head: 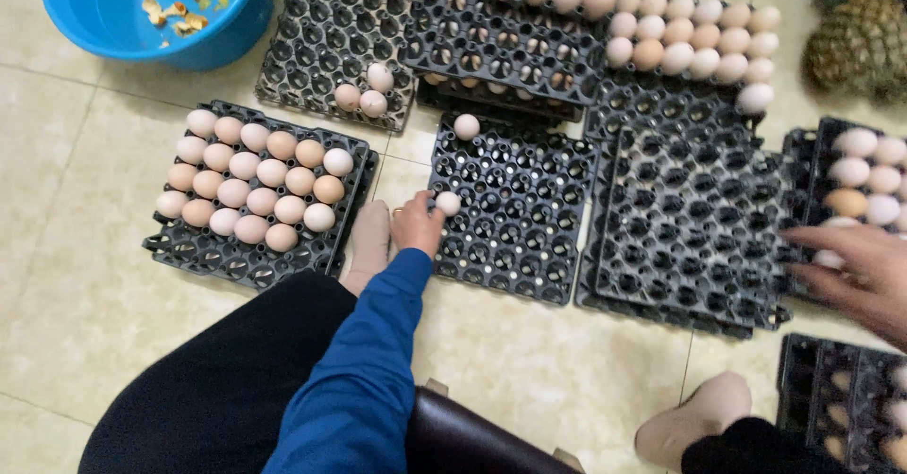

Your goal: Transferring and organizing eggs into plastic egg trays on the floor.

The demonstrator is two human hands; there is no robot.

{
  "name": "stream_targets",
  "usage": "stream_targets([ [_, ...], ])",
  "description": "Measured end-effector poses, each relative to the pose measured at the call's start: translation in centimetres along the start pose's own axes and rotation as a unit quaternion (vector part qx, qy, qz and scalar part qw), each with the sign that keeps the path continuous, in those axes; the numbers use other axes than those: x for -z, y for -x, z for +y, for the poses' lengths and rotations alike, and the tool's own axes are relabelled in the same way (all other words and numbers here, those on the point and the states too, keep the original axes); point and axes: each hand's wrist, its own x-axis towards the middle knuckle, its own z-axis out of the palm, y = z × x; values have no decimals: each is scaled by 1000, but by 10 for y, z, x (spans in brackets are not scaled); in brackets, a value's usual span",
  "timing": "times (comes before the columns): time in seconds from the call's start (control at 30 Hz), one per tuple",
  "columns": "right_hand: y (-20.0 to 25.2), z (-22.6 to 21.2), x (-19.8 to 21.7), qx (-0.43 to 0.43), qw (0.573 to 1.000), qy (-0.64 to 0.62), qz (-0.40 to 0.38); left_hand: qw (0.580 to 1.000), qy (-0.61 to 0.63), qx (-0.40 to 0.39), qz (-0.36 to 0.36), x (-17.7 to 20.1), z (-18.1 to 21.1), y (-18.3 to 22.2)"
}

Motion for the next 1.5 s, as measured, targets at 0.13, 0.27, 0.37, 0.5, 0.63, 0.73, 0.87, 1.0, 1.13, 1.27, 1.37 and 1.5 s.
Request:
stream_targets([
  [0.13, -132, -209, 13, 89, 985, 16, -149, 999, -35, -14, -40, -20, 16, -9],
  [0.27, -254, -278, -107, 158, 981, -54, -97, 999, -28, -32, 4, -26, 25, -8],
  [0.37, -323, -320, -181, 136, 984, -70, -87, 999, 2, -43, -8, -7, 22, -8],
  [0.5, -379, -335, -255, 68, 988, -19, -139, 899, 434, 51, -40, 11, 6, -19],
  [0.63, -376, -337, -255, 59, 987, -23, -148, 599, 790, 78, -108, 55, 4, -33],
  [0.73, -345, -333, -234, -31, 942, -330, -62, 526, 839, 38, -131, 65, 7, -37],
  [0.87, -288, -339, -180, -148, 631, -749, -141, 515, 843, 6, -156, 64, 16, -38],
  [1.0, -253, -310, -179, -204, 439, -852, -198, 503, 841, -5, -200, 69, 32, -29],
  [1.13, -216, -300, -130, -208, 416, -868, -174, 504, 828, -44, -241, 71, 55, -12],
  [1.27, -177, -272, -94, -218, 485, -835, -140, 531, 783, -81, -312, 82, 88, 17],
  [1.37, -132, -267, -48, -153, 558, -804, -134, 552, 713, -110, -418, 107, 124, 54],
  [1.5, -76, -258, -3, -39, 642, -732, -226, 535, 625, -180, -539, 117, 173, 106],
])
